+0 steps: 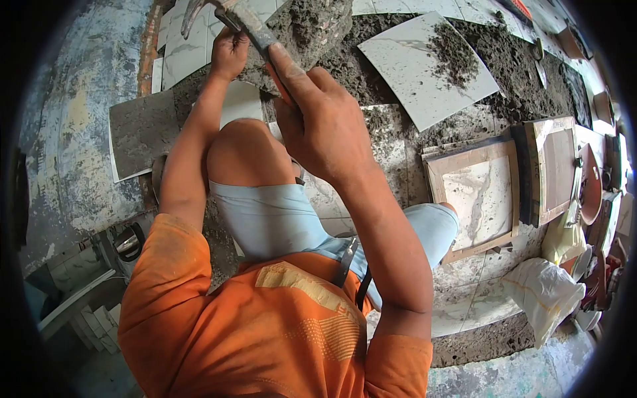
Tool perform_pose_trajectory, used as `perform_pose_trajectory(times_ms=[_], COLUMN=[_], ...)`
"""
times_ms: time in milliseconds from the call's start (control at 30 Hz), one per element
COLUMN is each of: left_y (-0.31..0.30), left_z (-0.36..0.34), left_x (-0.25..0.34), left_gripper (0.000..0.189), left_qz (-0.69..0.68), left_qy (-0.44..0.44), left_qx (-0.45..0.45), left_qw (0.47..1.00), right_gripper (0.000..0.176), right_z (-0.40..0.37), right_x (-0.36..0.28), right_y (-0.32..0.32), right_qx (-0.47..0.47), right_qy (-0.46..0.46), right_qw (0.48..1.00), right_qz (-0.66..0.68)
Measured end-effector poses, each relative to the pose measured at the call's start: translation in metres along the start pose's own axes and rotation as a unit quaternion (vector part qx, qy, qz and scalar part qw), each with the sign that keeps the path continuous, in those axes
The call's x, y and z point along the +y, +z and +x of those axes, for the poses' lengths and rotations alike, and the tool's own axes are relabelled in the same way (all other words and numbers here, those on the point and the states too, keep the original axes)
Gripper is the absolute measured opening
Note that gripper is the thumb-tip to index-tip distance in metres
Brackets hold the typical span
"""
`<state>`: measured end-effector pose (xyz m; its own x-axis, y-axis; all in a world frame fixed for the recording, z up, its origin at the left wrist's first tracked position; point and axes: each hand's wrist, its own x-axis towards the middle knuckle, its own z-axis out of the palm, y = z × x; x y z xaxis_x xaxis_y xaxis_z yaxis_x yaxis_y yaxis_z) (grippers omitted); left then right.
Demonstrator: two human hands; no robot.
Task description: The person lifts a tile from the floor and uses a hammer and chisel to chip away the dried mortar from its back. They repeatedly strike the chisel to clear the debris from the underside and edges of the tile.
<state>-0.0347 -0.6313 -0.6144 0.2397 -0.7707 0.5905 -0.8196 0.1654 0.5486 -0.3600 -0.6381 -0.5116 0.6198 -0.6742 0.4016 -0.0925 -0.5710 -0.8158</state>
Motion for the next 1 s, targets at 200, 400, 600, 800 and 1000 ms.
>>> perform_pose_trajectory(times_ms=[200, 400, 600, 800, 1000], left_y=[0.002, -0.001, 0.000, 0.001, 0.002], left_z=[-0.001, -0.003, 0.001, 0.000, 0.001], left_x=[-0.009, 0.011, 0.013, 0.019, 0.012], left_gripper=[0.032, 0.033, 0.033, 0.033, 0.032], left_qz=[-0.048, -0.022, -0.046, -0.034, 0.058], left_qy=[0.006, -0.027, -0.001, -0.018, -0.014], left_qx=[0.006, -0.021, -0.007, -0.009, -0.008], left_qw=[0.999, 0.999, 0.999, 0.999, 0.998], right_gripper=[0.065, 0.066, 0.068, 0.067, 0.065], right_z=[0.004, 0.009, 0.009, 0.010, 0.011], right_x=[0.001, 0.000, -0.005, 0.001, -0.008], right_y=[-0.008, -0.008, -0.005, -0.002, -0.010], right_qx=[0.029, 0.037, 0.021, 0.034, 0.012], right_qy=[-0.001, -0.027, -0.012, -0.021, -0.004], right_qw=[1.000, 0.999, 1.000, 0.999, 1.000], right_qz=[0.007, 0.027, 0.013, 0.022, -0.015])
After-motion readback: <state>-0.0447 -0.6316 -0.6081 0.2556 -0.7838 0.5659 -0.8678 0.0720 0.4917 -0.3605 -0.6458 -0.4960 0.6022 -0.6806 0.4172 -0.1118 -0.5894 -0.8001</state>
